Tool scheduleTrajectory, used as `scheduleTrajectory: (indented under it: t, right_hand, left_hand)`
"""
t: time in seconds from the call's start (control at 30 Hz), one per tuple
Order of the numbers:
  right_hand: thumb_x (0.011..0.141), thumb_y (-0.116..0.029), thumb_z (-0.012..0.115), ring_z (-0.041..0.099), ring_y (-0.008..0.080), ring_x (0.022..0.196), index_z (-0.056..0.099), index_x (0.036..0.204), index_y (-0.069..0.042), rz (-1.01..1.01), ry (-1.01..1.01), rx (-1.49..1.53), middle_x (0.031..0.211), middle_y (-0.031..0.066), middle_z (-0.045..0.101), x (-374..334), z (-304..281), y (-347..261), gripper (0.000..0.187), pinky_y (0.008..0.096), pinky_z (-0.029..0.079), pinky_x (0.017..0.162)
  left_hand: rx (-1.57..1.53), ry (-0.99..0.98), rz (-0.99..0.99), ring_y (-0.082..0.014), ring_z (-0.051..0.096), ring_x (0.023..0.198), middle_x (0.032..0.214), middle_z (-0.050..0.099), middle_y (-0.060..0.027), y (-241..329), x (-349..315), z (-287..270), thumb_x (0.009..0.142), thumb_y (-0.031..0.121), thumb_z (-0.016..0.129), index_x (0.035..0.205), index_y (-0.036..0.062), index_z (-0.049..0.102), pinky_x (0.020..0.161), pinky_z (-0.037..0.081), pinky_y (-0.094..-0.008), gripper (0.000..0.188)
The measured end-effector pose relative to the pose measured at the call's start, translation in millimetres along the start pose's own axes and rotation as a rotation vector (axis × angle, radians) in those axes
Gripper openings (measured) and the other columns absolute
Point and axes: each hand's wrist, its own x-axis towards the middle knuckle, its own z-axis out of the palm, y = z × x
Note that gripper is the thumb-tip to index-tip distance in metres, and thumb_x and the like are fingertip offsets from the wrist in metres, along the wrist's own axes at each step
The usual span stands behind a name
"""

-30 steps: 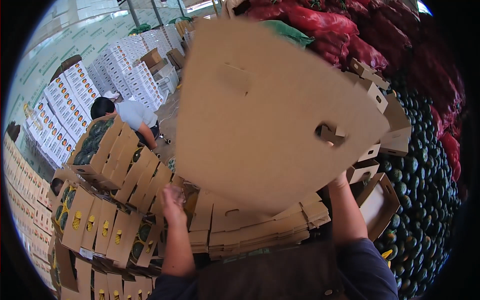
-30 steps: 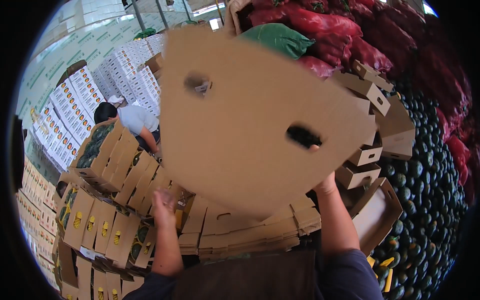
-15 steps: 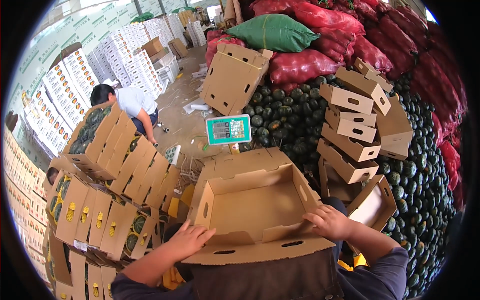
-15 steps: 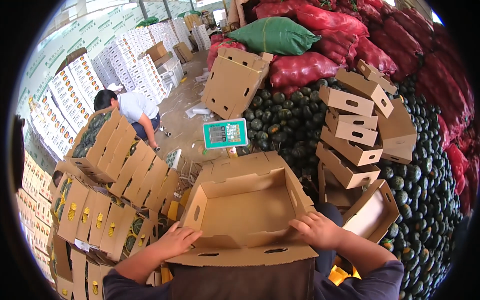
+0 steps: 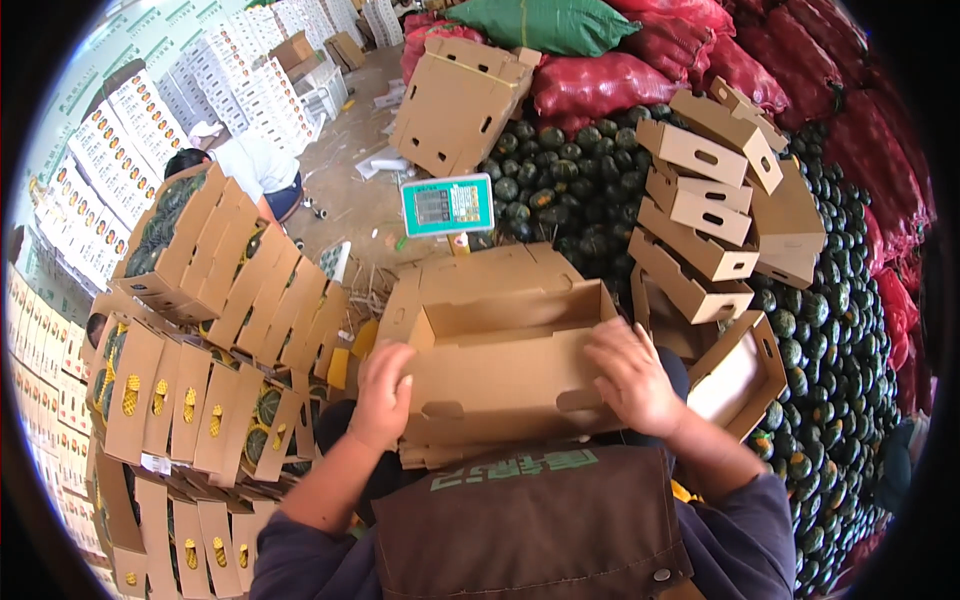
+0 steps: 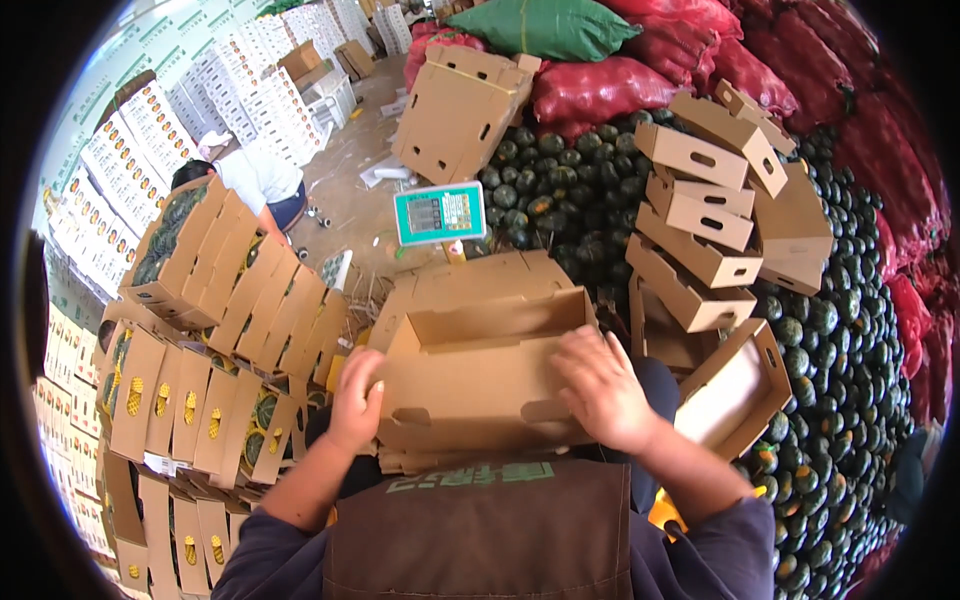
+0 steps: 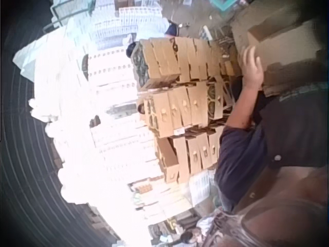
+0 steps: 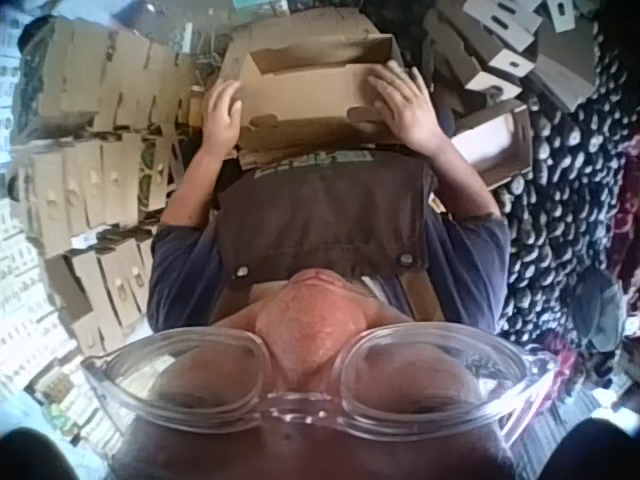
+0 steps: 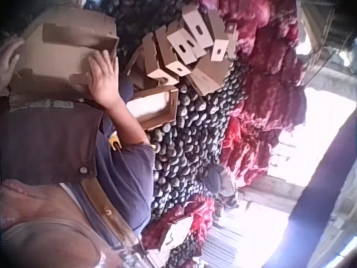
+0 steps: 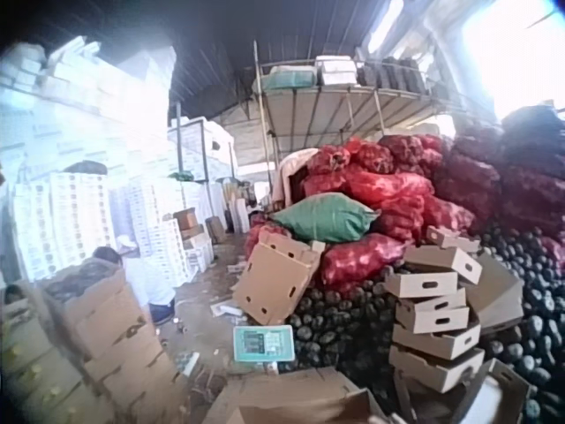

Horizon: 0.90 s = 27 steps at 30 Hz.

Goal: The person repeatedly folds flat cardboard sheets into boxes by hand and stacks the assembled boxes.

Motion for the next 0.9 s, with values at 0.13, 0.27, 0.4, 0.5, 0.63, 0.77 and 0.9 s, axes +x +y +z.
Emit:
scheduleTrajectory:
  t: [0.13,0.27,0.4,0.5,0.63,0.77,0.9]
  right_hand:
    - [0.077,-0.044,0.061,0.057,0.0314,0.098,0.055,0.116,-0.007,-0.030,-1.093,0.031,0.109,0.0149,0.059,43,-6,-15,0.053,0.0426,0.044,0.083]
    - [0.074,-0.037,0.061,0.058,0.0309,0.095,0.053,0.120,-0.009,0.196,-1.650,0.329,0.109,0.0152,0.059,61,94,6,0.054,0.0436,0.045,0.080]
    - [0.073,-0.032,0.061,0.058,0.0300,0.094,0.054,0.118,-0.009,0.080,-1.515,0.350,0.106,0.0148,0.060,58,61,-10,0.051,0.0438,0.045,0.080]
    - [0.075,-0.028,0.059,0.060,0.0323,0.089,0.059,0.110,-0.008,-0.008,-1.178,0.174,0.098,0.0148,0.062,51,-12,-25,0.040,0.0433,0.047,0.076]
    - [0.080,-0.028,0.054,0.061,0.0340,0.076,0.063,0.093,-0.010,0.297,-0.596,-0.004,0.077,0.0147,0.063,-21,-60,7,0.023,0.0440,0.048,0.068]
    - [0.081,-0.031,0.057,0.060,0.0401,0.075,0.056,0.093,0.005,0.993,-0.241,-0.025,0.074,0.0247,0.060,-89,-46,51,0.038,0.0442,0.047,0.070]
    - [0.083,-0.025,0.060,0.057,0.0311,0.089,0.046,0.110,0.006,1.188,0.288,0.282,0.101,0.0231,0.058,-130,18,152,0.044,0.0391,0.046,0.076]
  left_hand:
    - [0.103,-1.187,-0.033,-0.0332,0.050,0.108,0.114,0.055,-0.0164,38,26,-18,0.082,0.045,0.057,0.116,0.0069,0.054,0.093,0.040,-0.0380,0.051]
    - [-0.014,-1.636,-0.230,-0.0273,0.054,0.105,0.113,0.058,-0.0180,46,56,23,0.079,0.037,0.063,0.119,0.0030,0.053,0.091,0.041,-0.0352,0.053]
    - [-0.114,-1.793,-0.270,-0.0304,0.052,0.110,0.117,0.056,-0.0200,49,45,24,0.078,0.033,0.064,0.121,0.0041,0.052,0.092,0.040,-0.0350,0.052]
    - [-0.027,-1.493,-0.099,-0.0306,0.051,0.110,0.117,0.055,-0.0202,79,68,0,0.078,0.029,0.063,0.120,0.0043,0.052,0.093,0.040,-0.0353,0.050]
    - [-0.172,-0.345,0.115,-0.0273,0.046,0.114,0.121,0.050,-0.0145,56,56,-24,0.079,0.015,0.059,0.121,0.0014,0.047,0.099,0.034,-0.0390,0.046]
    - [-0.058,-0.510,-0.277,-0.0301,0.038,0.123,0.131,0.042,-0.0173,7,16,-26,0.079,0.017,0.061,0.130,0.0014,0.038,0.104,0.028,-0.0394,0.059]
    - [0.207,-0.980,-0.360,-0.0347,0.027,0.131,0.142,0.025,-0.0212,-23,-14,-15,0.069,0.034,0.074,0.137,0.0060,0.029,0.105,0.027,-0.0405,0.086]
